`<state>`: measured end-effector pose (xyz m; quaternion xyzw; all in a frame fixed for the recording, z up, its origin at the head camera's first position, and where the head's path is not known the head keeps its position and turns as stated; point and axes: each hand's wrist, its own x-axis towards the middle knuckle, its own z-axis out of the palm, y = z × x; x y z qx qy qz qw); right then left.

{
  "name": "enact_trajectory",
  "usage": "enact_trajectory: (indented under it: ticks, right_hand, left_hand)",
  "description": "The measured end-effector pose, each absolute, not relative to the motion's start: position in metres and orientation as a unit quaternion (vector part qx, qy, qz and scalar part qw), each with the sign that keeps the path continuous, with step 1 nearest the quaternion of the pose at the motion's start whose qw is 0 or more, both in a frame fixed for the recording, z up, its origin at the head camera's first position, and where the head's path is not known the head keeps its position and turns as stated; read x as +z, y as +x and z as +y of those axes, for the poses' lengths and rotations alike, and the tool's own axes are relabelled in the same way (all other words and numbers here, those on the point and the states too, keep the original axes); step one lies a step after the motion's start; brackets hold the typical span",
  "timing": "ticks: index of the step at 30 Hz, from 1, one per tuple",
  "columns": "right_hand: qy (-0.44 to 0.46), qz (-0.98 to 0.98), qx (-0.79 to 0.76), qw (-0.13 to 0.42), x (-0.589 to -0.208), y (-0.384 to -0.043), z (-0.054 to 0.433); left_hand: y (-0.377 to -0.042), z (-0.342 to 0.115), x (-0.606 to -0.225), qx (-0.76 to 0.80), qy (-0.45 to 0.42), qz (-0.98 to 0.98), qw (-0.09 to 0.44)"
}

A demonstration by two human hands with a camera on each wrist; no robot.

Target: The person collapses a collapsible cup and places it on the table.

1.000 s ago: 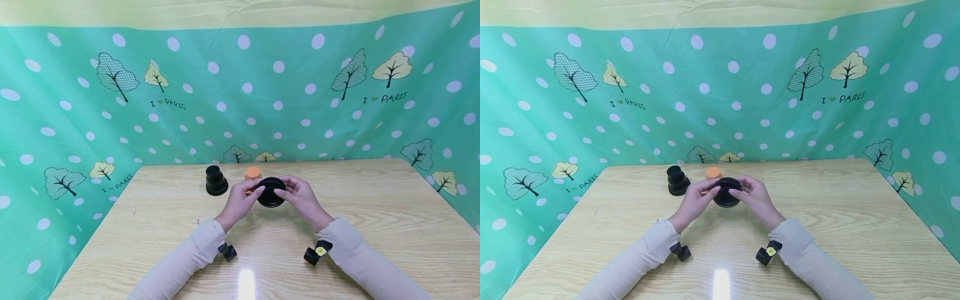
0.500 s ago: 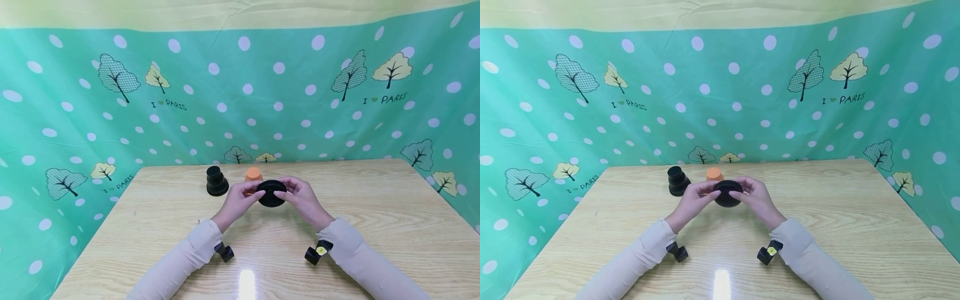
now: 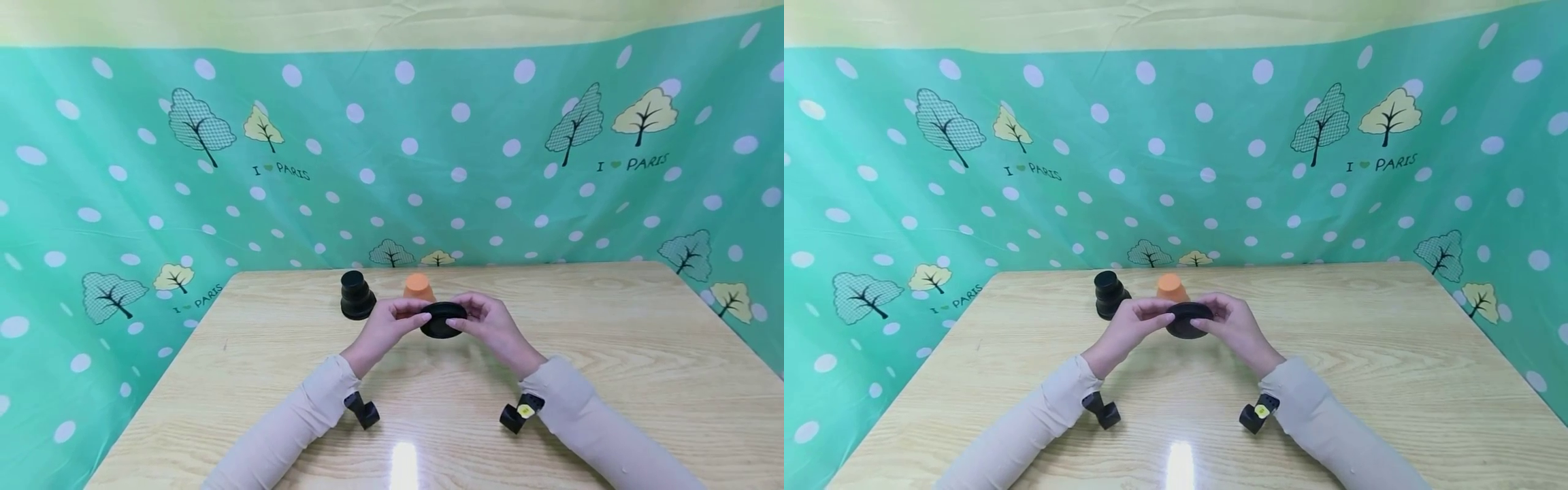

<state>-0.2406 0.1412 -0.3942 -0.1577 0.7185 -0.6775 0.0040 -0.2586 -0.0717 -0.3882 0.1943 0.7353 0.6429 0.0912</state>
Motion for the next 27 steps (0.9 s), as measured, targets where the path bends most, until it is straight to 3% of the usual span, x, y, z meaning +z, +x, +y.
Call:
enact_trajectory:
  ticks: [8, 18, 27]
  right_hand:
    - [-0.153, 0.738, -0.657, 0.034, -0.392, -0.242, 0.145]
    - [-0.139, 0.725, -0.656, 0.156, -0.393, -0.248, 0.151]
    - [-0.122, 0.722, -0.657, 0.178, -0.389, -0.247, 0.152]
  left_hand:
    - [-0.26, -0.071, -0.388, 0.636, 0.199, 0.742, 0.076]
    - [-0.26, -0.071, -0.385, 0.626, 0.236, 0.741, 0.053]
    - [-0.258, -0.071, -0.383, 0.611, 0.266, 0.745, 0.028]
